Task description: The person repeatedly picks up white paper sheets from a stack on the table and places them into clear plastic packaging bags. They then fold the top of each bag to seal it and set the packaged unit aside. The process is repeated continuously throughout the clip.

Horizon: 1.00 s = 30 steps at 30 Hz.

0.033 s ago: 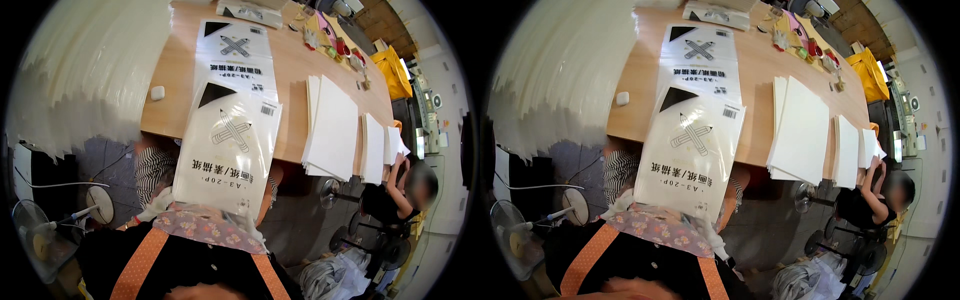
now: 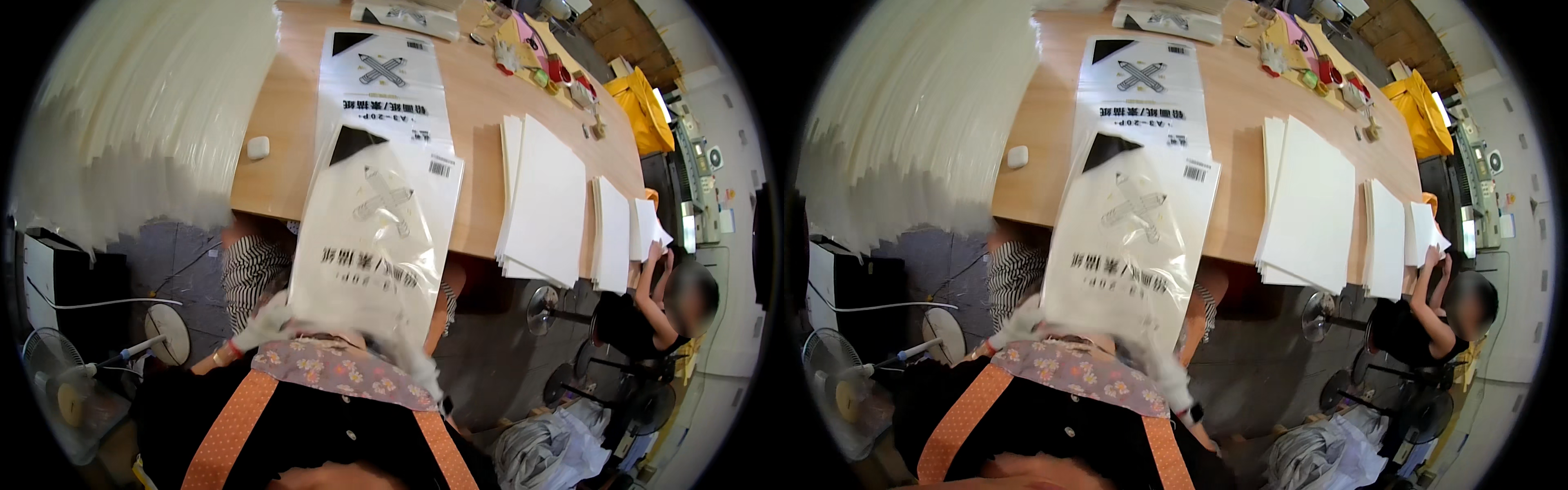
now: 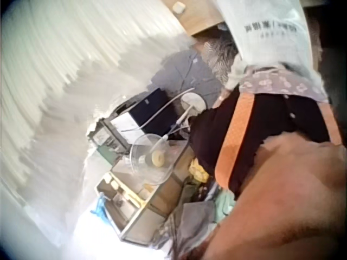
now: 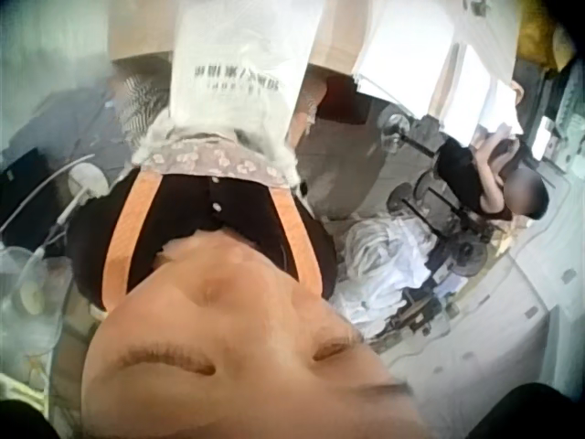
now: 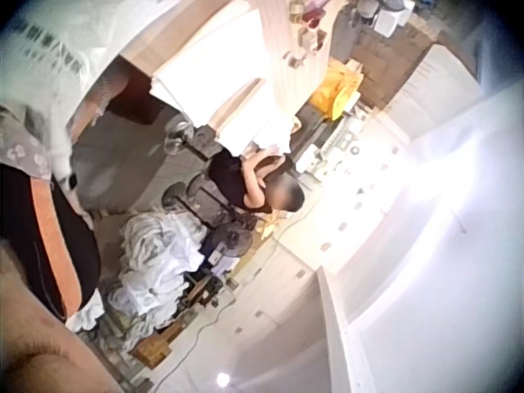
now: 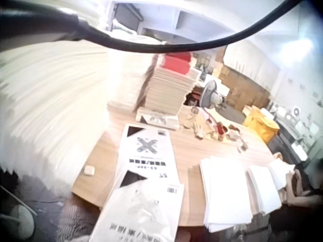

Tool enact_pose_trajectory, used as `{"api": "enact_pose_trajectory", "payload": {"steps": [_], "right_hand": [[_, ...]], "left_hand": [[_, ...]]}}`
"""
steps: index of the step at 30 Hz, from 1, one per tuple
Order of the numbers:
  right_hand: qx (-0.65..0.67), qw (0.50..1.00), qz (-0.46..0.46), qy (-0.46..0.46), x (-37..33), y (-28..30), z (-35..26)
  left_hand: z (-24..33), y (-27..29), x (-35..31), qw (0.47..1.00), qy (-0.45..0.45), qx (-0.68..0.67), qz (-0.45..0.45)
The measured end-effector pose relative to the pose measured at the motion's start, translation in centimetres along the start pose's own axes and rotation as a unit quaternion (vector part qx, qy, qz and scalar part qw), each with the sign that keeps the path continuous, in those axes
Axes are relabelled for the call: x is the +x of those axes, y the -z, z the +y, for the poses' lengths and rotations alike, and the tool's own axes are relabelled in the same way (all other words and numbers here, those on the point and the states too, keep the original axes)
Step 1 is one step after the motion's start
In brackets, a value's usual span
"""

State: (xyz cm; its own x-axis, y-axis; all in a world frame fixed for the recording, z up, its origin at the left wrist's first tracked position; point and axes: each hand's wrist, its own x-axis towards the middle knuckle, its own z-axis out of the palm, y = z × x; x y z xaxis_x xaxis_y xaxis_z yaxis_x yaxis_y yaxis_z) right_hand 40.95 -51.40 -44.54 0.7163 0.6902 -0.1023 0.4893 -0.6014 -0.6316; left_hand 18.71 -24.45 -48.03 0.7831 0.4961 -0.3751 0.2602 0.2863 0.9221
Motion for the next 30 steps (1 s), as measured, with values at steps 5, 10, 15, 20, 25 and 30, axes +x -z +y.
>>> {"api": "enact_pose_trajectory", "payload": {"steps": [5, 10, 15, 20, 25, 30], "right_hand": [[0.070, 0.997, 0.024, 0.022, 4.8, 4.9, -1.7], [0.303, 0.944, -0.113, -0.058, 4.1, 6.5, 4.9], [0.543, 0.823, -0.104, -0.131, 10.4, -0.6, 1.0], [0.766, 0.636, -0.098, -0.001, 12.8, 0.5, -12.3], [0.523, 0.825, 0.021, 0.213, 18.2, 13.0, -25.2], [0.472, 0.721, -0.025, 0.507, 22.1, 22.7, -43.7]], "left_hand": [[7.5, -1.8, 0.8, 0.988, -0.091, 0.093, 0.086], [9.4, -3.1, 3.0, 0.934, -0.299, 0.196, 0.015], [23.3, -8.0, 4.1, 0.874, -0.427, 0.223, -0.061], [33.8, -7.9, -2.2, 0.688, -0.592, 0.402, -0.120], [43.2, -2.9, -10.8, 0.606, -0.625, 0.488, -0.065], [51.4, 5.4, -18.9, 0.647, -0.596, 0.451, 0.153]]}}
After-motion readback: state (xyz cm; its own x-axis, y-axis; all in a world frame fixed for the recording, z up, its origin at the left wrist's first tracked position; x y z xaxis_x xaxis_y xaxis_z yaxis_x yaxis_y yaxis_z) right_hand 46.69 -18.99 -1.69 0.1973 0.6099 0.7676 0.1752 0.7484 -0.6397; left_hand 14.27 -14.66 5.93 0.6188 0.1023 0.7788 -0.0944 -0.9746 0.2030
